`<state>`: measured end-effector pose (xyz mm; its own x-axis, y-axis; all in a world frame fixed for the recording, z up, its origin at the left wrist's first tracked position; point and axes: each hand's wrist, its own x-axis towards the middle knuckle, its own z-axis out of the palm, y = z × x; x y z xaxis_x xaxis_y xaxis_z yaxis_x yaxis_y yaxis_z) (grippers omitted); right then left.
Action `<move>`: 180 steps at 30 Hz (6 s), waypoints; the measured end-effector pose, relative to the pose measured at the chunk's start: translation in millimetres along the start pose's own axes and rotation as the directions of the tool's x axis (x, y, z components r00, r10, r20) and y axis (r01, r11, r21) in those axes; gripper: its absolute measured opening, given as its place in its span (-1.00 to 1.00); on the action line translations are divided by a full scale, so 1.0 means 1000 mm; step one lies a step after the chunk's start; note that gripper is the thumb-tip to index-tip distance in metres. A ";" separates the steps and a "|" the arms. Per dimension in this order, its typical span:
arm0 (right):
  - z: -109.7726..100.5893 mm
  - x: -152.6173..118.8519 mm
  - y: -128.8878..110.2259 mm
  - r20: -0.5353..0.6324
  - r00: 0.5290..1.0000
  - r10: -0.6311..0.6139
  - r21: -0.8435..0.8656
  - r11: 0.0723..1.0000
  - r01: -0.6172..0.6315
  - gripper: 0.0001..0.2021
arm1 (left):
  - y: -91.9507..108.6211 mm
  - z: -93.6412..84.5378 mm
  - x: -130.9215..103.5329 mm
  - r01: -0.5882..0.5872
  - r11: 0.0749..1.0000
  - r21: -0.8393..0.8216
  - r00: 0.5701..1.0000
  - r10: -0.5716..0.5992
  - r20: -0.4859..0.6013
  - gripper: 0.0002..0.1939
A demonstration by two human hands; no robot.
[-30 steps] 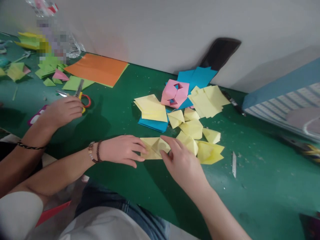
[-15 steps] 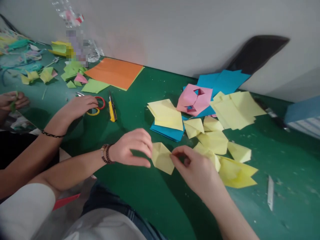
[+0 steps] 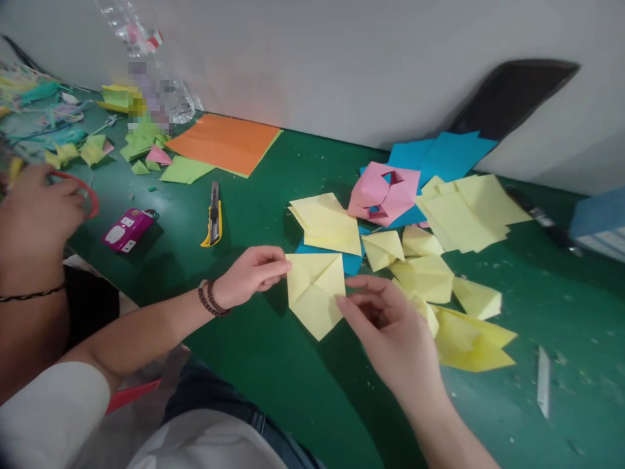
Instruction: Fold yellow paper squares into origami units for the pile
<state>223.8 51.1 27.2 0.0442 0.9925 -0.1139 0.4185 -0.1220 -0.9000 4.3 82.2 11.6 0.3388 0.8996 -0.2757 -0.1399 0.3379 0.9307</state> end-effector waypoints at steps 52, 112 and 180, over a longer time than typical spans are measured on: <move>0.002 -0.005 -0.002 -0.048 0.997 -0.064 0.004 0.998 0.065 -0.60 | -0.006 -0.004 0.002 0.131 0.988 -0.088 0.963 -0.105 0.250 -0.36; -0.003 -0.007 0.012 0.147 0.736 -0.660 -0.480 0.603 0.637 -0.83 | -0.005 -0.003 0.003 0.236 0.958 -0.166 0.955 -0.196 0.223 -0.41; 0.008 -0.023 0.024 0.405 0.720 -0.564 -0.342 0.637 0.691 -0.86 | -0.004 -0.013 0.000 -0.780 0.152 0.607 0.625 0.178 0.760 -0.84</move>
<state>226.1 25.7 4.9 -0.5711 0.7803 0.2548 0.6078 0.6106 -0.5077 -7.2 84.1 5.1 0.8937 0.4126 0.1761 0.2788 -0.8184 0.5025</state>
